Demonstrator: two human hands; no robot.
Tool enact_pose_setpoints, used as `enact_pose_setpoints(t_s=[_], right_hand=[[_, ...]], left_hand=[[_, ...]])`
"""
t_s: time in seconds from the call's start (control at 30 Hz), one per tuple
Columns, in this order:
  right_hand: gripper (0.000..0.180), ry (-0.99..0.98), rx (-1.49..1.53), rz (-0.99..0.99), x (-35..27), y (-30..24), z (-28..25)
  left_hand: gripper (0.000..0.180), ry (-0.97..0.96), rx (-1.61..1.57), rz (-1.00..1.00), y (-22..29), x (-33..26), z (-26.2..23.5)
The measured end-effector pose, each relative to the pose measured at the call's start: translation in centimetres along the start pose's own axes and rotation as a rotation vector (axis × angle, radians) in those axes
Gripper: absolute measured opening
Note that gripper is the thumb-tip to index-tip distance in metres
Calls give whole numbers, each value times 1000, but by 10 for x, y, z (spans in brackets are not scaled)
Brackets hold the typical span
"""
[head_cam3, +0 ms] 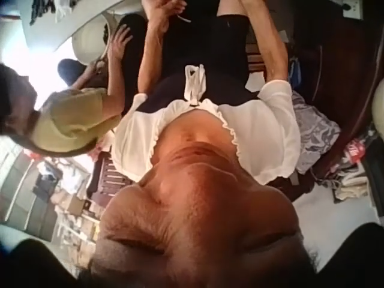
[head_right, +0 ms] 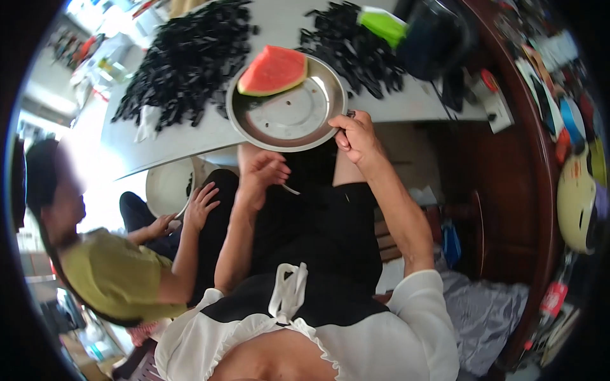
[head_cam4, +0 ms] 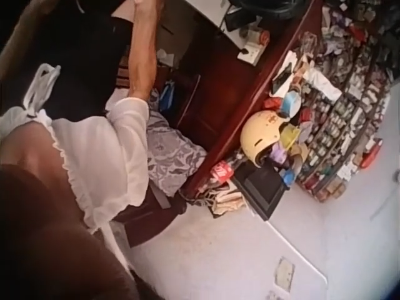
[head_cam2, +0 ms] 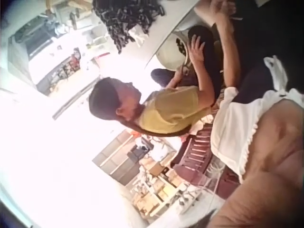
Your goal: Assembling small black plastic clips by hand at a table.
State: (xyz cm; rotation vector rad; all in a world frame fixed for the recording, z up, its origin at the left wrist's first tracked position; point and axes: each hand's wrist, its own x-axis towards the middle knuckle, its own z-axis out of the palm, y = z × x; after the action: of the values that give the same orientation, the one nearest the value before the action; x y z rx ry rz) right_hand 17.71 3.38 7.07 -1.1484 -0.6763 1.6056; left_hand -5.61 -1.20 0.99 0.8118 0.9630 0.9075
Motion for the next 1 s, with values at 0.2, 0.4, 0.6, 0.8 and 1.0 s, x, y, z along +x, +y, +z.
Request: enact_pose_setpoints(t_s=[0.2,0.4,0.6,0.8,1.0], right_hand=[[10,214,16,29,-54,5,-44],[7,590,-63,-77,-154,30,-134],[11,896,92,-67,-190,110,-163],[18,893,60,-56,-200,128,-186],[25,561,-24,-81,-185,62,-157]], left_hand=[[13,49,21,95,25,13,-40],[14,-131,-5,17,15,40,-7],[13,-83,75,23,37,32,-17],[10,-56,72,-11,13,33,-27],[7,-49,-21,-82,9,24,-4]])
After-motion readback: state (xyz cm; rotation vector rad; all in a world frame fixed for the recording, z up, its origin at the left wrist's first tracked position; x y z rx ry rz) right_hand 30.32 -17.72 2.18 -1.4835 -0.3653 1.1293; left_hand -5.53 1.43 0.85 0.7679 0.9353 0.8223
